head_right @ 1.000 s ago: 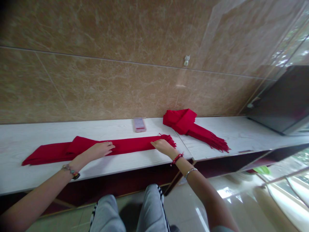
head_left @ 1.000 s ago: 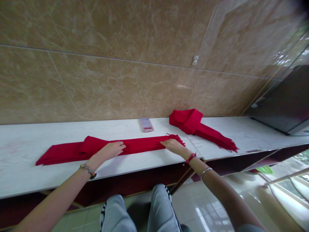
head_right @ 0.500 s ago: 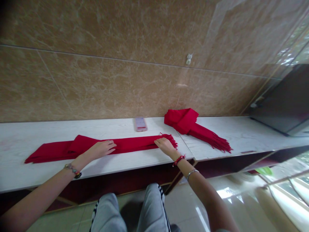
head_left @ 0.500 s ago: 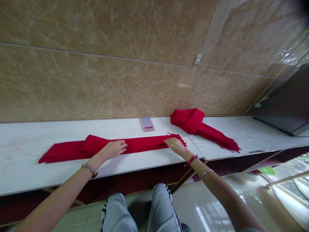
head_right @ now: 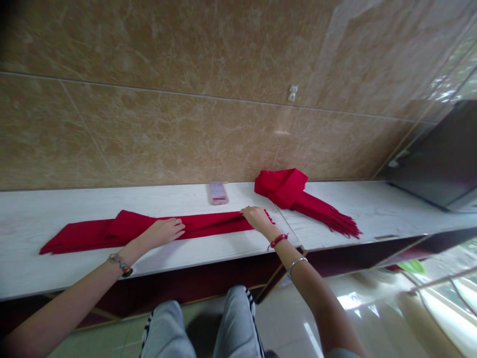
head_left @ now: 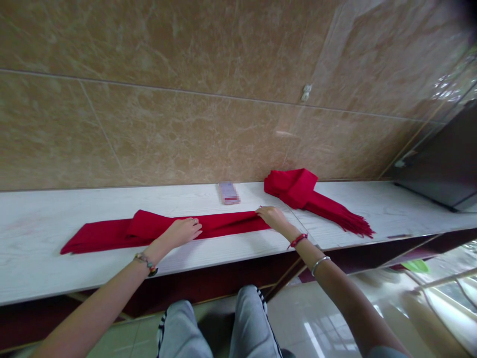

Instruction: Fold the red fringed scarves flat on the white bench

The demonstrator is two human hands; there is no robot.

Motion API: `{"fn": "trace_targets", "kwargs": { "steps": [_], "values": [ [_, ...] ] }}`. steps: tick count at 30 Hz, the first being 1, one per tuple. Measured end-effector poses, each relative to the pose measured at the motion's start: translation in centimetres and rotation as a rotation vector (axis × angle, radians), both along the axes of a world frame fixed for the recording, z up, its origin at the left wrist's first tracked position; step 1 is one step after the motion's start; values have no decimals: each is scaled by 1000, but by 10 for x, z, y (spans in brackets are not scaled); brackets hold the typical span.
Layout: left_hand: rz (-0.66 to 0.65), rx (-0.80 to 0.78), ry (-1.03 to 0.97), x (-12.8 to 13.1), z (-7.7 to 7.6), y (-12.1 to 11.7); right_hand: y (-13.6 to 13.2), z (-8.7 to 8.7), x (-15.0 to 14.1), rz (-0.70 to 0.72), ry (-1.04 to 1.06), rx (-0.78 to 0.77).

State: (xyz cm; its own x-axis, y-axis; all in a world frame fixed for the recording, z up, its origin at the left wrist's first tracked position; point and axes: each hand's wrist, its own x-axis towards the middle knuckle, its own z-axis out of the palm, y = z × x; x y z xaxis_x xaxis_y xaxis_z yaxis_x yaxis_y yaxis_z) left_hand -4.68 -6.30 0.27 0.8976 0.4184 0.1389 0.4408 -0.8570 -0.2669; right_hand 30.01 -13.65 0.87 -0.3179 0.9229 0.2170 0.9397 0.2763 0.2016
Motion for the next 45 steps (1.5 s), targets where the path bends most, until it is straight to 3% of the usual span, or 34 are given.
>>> {"fn": "trace_targets", "kwargs": {
  "steps": [8, 14, 17, 23, 29, 33, 37, 41, 45],
  "values": [
    [77, 38, -25, 29, 16, -11, 2, 15, 3, 62, -46, 73],
    [18, 22, 20, 18, 1, -16, -24, -19, 11, 242, -64, 133],
    [-8, 34, 29, 17, -4, -15, -31, -33, 16, 239, -55, 144],
    [-59, 18, -25, 19, -4, -9, -27, -27, 21, 253, -46, 205],
    [-82, -54, -26, 17, -14, -8, -28, -39, 20, 264, -40, 176],
    [-110, -162, -25, 19, -1, -7, -28, -41, 30, 205, 72, 124],
    [-107, -304, -110, 41, 10, -8, -23, -34, 39, 79, 140, 63],
    [-33, -362, -129, 67, -8, -6, -20, -22, 42, -22, 18, -41],
    [-5, -426, -84, 72, -27, -2, -28, -8, 63, -219, -115, -81]
  ]
}}
